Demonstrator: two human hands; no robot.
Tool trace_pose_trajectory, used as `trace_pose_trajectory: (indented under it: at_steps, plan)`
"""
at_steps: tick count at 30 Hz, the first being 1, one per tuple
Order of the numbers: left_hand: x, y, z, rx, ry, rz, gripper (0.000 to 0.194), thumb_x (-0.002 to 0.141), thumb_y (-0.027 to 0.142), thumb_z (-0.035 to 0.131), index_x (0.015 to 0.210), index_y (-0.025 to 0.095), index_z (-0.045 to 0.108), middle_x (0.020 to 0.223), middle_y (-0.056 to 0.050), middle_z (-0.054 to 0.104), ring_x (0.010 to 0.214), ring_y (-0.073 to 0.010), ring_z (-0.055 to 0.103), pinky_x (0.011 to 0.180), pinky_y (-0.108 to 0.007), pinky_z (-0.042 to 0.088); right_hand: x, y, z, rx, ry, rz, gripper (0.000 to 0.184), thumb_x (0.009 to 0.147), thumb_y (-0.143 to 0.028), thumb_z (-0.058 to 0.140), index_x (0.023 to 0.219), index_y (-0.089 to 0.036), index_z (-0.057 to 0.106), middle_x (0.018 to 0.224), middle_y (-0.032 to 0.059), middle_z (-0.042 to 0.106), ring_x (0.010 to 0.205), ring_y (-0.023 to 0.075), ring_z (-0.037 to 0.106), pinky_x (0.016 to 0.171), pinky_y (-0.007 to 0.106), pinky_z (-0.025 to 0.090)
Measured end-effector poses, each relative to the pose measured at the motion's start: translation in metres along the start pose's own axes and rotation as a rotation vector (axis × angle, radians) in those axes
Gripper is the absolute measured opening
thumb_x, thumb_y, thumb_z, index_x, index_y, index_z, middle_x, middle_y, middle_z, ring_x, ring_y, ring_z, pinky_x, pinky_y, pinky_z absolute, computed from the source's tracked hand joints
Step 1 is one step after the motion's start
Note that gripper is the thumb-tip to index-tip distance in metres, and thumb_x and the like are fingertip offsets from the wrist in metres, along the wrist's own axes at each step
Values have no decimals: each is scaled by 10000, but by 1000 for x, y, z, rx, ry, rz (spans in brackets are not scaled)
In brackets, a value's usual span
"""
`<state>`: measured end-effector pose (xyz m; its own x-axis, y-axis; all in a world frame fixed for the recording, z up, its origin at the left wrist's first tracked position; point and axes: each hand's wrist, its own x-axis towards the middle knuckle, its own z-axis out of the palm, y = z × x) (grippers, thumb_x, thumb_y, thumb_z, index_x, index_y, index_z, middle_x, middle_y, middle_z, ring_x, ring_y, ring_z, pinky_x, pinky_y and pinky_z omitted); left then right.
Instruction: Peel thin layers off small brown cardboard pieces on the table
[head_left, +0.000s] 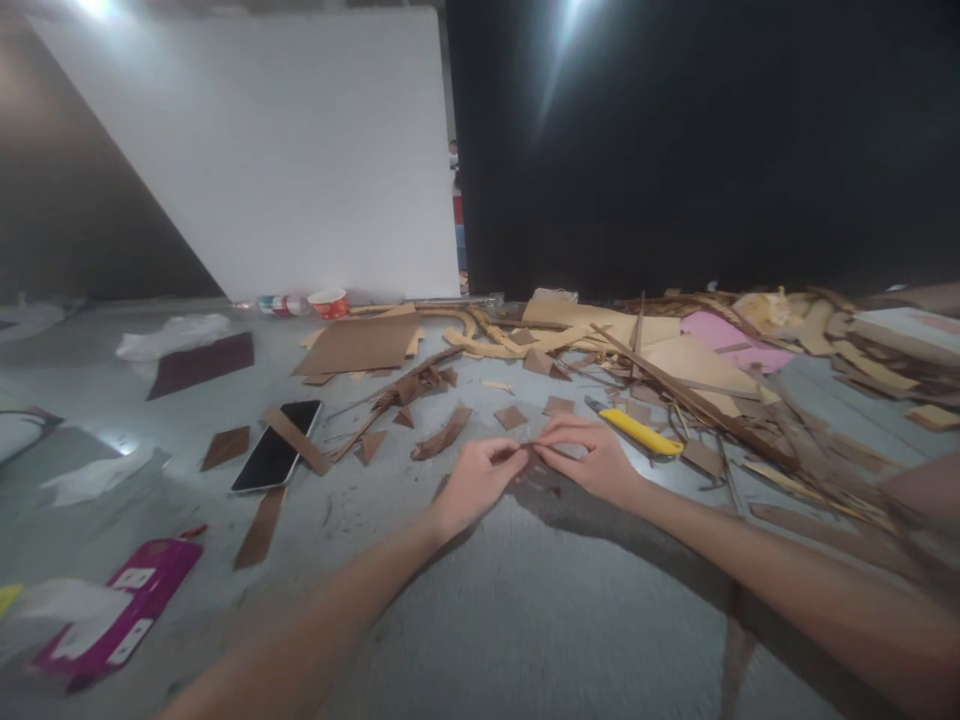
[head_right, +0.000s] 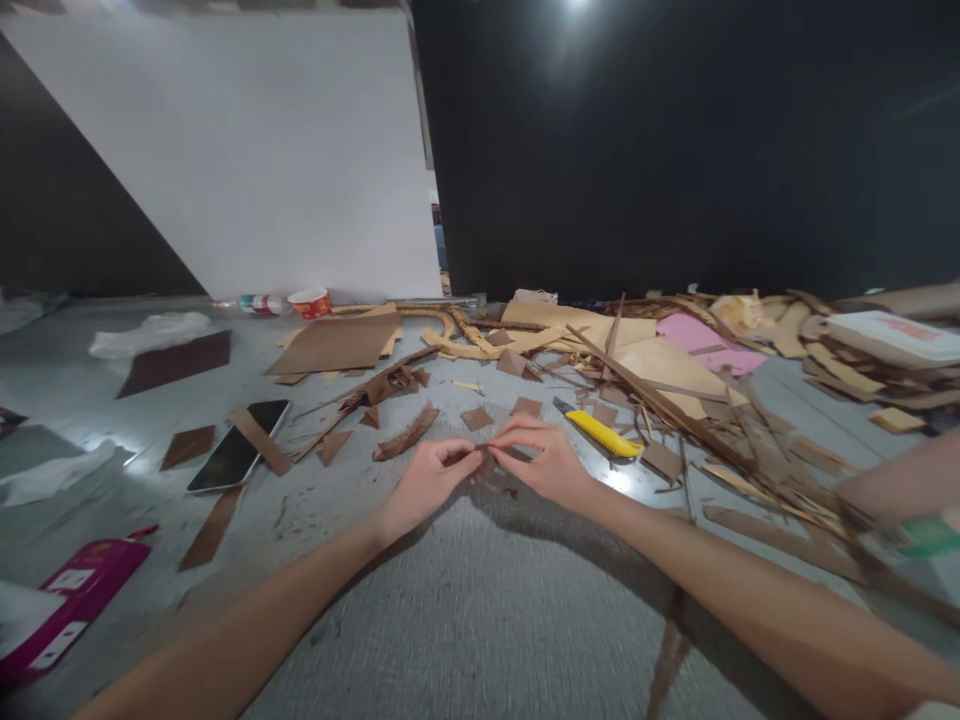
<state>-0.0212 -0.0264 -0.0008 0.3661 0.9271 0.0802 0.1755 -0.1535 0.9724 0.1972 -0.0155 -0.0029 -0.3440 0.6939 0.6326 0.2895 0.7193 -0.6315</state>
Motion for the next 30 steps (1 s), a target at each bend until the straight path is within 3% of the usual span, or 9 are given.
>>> trace_pose_trajectory:
  at_steps: [4,9,16,19,22,26,30]
  plan:
    - [2,-1,-2,-78,-26,-22,286,922,421,692,807,175,781,751,-45,743,730,-185,668,733,-294,507,-3,6,-2,-145,10,-239,145,1056,-269,678,1055,-302,819,947,53,795,824,219,710,762,398,612]
    - [2,2,-5,-157,-82,-39,324,933,443,677,812,171,803,803,-80,775,778,-211,704,785,-329,562,-7,10,-10,-366,-171,-251,238,1099,-264,592,987,-276,802,1022,78,804,934,244,701,885,430,603]
    - [3,-4,-4,-63,-61,-37,451,959,596,701,866,167,807,814,-74,782,767,-201,706,780,-319,556,-7,10,-15,-376,-224,-367,196,1066,-231,602,1105,-270,790,1111,98,786,951,249,700,878,451,593]
    - [3,-7,-4,-32,-38,-3,467,986,608,674,888,171,806,808,-63,777,768,-199,705,764,-307,545,-6,6,-11,-251,-158,-239,205,1061,-277,615,1178,-276,784,1131,111,779,1008,261,716,917,455,597]
    - [2,-8,-5,23,22,33,463,1010,585,644,850,173,783,777,-49,757,750,-194,692,736,-295,526,-3,0,-6,-104,-77,-4,213,1085,-352,600,1152,-251,775,1100,105,781,1006,247,728,912,411,593]
    - [1,-7,-4,68,60,55,457,1012,567,634,806,176,750,757,-44,743,743,-194,686,713,-291,514,-1,-2,-3,28,-155,244,298,1077,-433,615,915,-226,757,906,53,776,856,210,713,808,337,562]
    - [-1,-6,-3,42,55,21,441,1006,555,634,812,176,750,794,-55,767,759,-198,703,717,-292,533,-2,2,-2,65,-163,344,323,1053,-465,648,871,-227,769,872,37,781,836,204,706,778,317,538]
